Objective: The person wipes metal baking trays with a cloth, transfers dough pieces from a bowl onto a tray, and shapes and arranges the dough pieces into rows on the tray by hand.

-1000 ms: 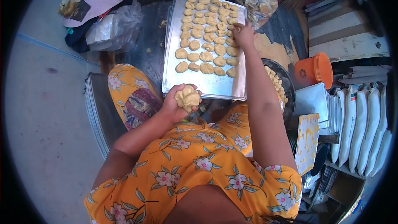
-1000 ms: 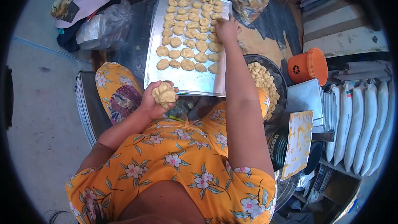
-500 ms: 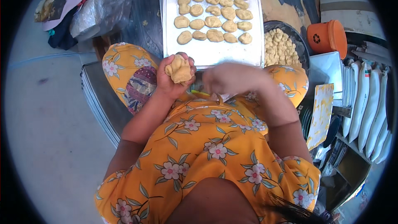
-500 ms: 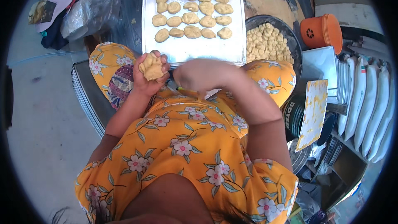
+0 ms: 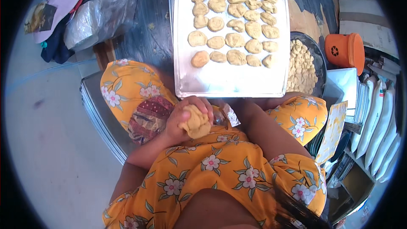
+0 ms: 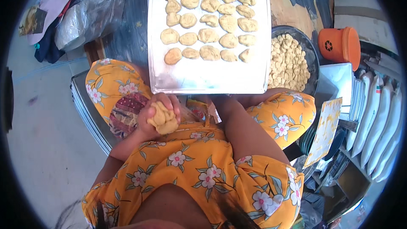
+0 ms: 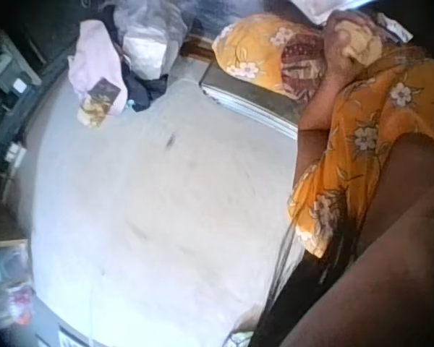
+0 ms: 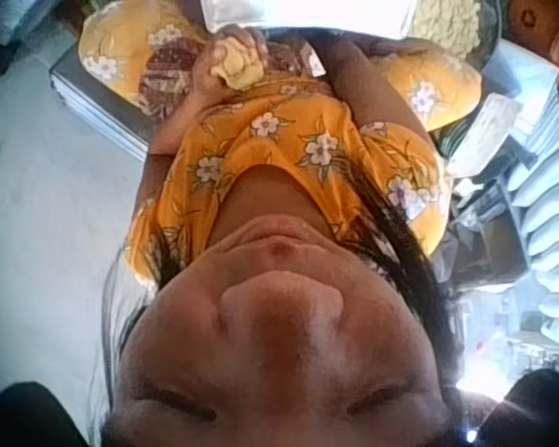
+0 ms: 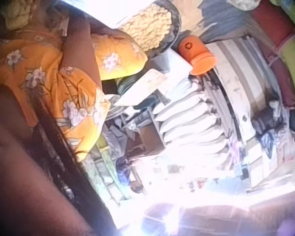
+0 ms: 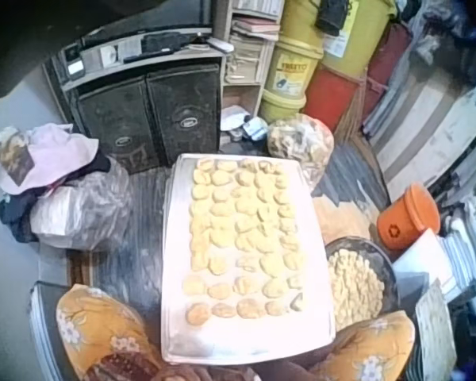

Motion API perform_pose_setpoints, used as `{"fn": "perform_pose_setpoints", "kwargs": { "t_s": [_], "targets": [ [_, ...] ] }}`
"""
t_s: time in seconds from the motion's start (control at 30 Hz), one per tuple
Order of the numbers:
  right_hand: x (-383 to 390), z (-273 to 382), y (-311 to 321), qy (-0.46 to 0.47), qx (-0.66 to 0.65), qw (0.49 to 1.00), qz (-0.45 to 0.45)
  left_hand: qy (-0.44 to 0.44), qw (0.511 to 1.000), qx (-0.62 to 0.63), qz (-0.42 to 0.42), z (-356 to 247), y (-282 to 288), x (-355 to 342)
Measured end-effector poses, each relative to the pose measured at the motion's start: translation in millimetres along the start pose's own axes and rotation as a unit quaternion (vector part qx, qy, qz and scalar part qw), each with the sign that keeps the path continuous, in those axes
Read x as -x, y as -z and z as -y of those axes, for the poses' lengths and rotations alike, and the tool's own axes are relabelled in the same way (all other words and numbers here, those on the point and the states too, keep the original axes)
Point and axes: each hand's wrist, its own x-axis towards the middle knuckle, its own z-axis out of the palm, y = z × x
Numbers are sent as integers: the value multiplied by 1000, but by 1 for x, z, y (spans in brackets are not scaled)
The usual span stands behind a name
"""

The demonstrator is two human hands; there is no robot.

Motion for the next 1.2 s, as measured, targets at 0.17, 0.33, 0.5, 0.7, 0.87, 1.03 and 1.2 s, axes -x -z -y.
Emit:
{"fn": "perform_pose_setpoints", "kwargs": {
  "t_s": [0.17,0.33,0.5,0.7,0.87,1.03,1.2],
  "targets": [
    [-4,-12,-2,1,-1,1000,5,-10,1000,-4,-5,-1,5,-8],
    [-5,-16,14,12,3,1000,-3,-37,999,-4,-15,-5,-3,-11],
    [-19,-1,19,13,1,1000,-11,-29,998,-10,-45,5,1,-6],
    [-39,3,24,13,0,1000,-21,-20,998,-24,-51,12,2,2],
    [-32,14,37,36,4,999,-5,-49,997,-21,-58,12,-1,3],
    [31,42,77,131,1,990,45,-77,996,43,-23,7,-1,2],
    [180,60,117,368,-195,867,-274,-164,972,-64,-156,-2,-15,15]
  ]
}}
